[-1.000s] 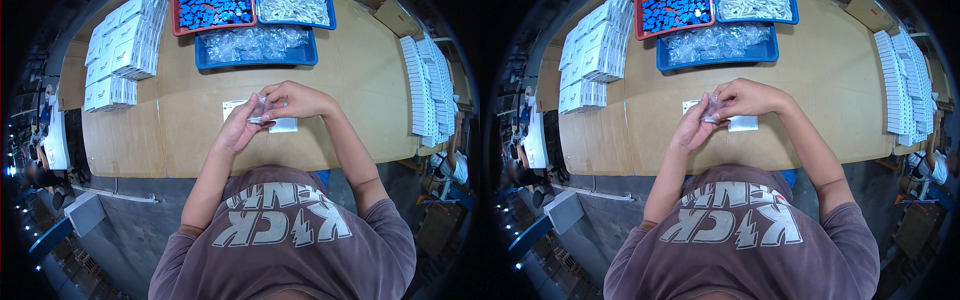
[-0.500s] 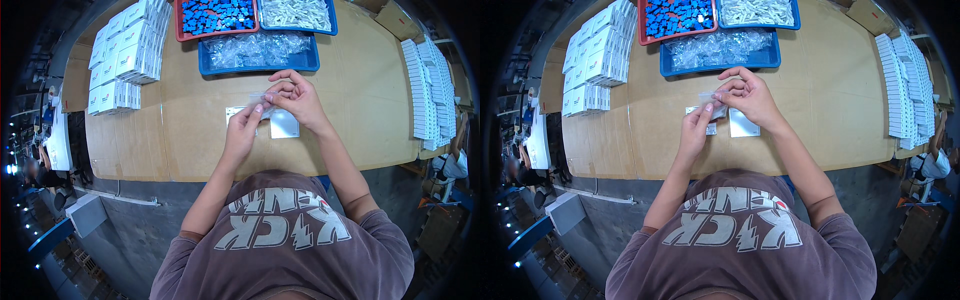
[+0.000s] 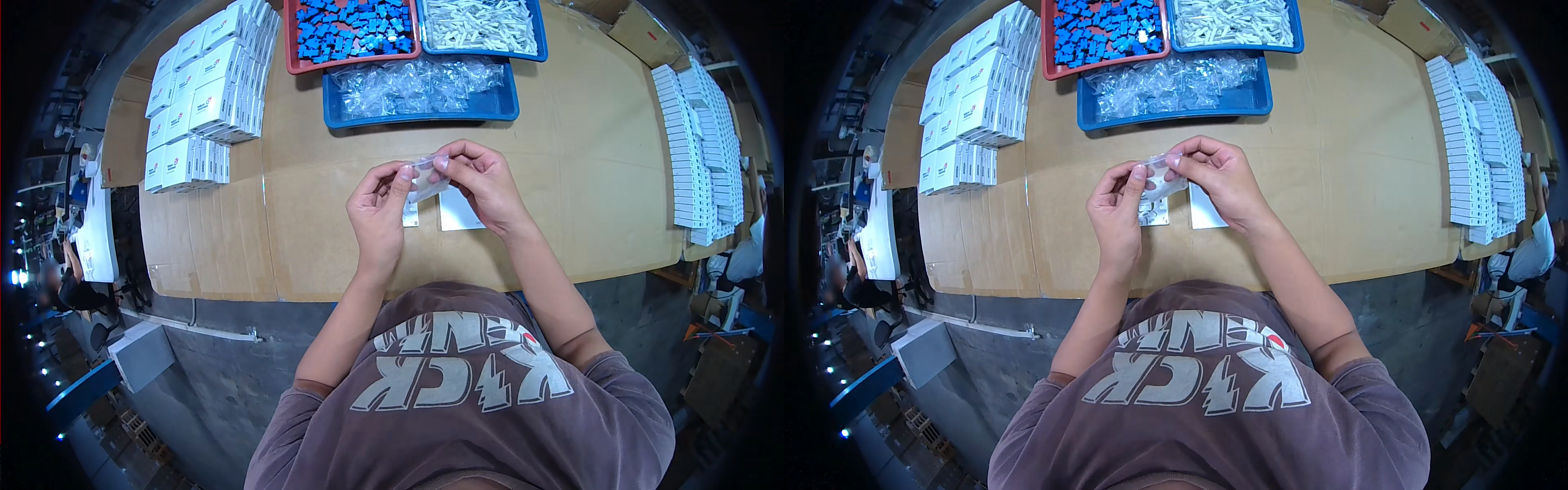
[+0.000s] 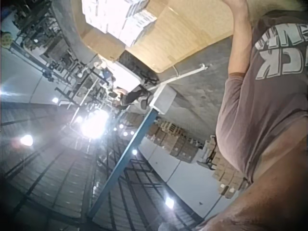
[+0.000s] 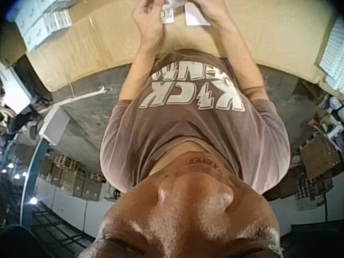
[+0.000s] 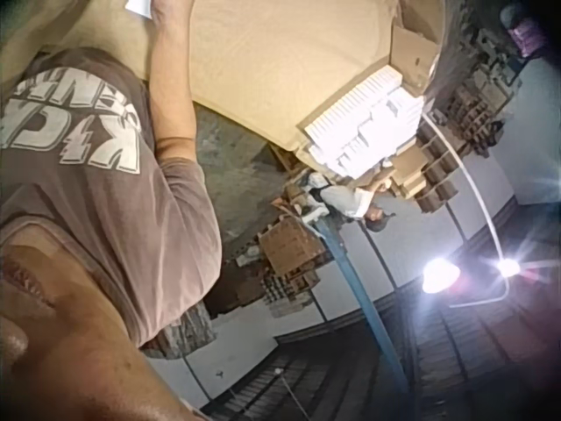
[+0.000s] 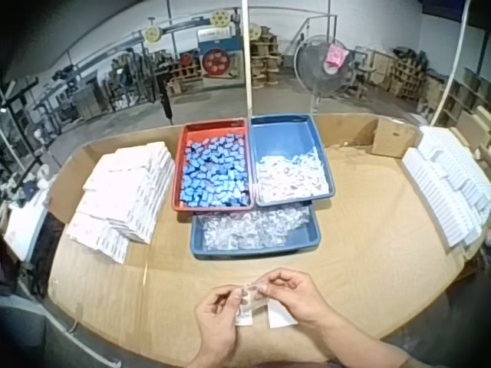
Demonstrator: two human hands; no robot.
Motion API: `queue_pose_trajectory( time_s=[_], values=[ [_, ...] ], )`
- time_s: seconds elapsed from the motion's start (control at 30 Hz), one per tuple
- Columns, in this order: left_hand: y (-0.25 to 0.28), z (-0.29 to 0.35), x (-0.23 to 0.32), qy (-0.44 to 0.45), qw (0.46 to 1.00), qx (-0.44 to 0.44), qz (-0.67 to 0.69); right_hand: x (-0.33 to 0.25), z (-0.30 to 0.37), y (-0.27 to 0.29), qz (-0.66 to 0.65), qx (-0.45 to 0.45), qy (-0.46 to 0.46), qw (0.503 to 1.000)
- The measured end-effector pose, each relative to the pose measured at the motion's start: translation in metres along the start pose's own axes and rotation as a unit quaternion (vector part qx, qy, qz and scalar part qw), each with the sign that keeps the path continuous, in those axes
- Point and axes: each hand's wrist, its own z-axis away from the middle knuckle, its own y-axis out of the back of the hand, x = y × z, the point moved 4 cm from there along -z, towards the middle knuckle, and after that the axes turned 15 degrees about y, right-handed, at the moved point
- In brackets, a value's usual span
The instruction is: Assembling and packing electronic components into white boxes.
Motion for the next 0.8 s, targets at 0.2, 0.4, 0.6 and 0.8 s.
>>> queue_pose_trajectory(
  time_s=[0.2,0.4,0.6,0.8],
  values=[
    [0.005,0.004,0.001,-0.028,0.999,0.01,-0.031,0.003,-0.001,-0.003,0.02,-0.001,0.013,1.0],
    [0.006,0.006,0.006,-0.061,0.996,0.038,-0.055,0.011,-0.001,-0.005,-0.02,-0.004,-0.035,0.999],
    [0.007,0.002,0.004,-0.045,0.999,0.027,0.001,0.009,-0.007,-0.012,0.027,-0.027,0.028,0.999],
    [0.004,-0.002,0.007,-0.019,0.999,0.02,0.039,0.002,-0.01,-0.02,0.061,-0.036,0.085,0.994]
  ],
)
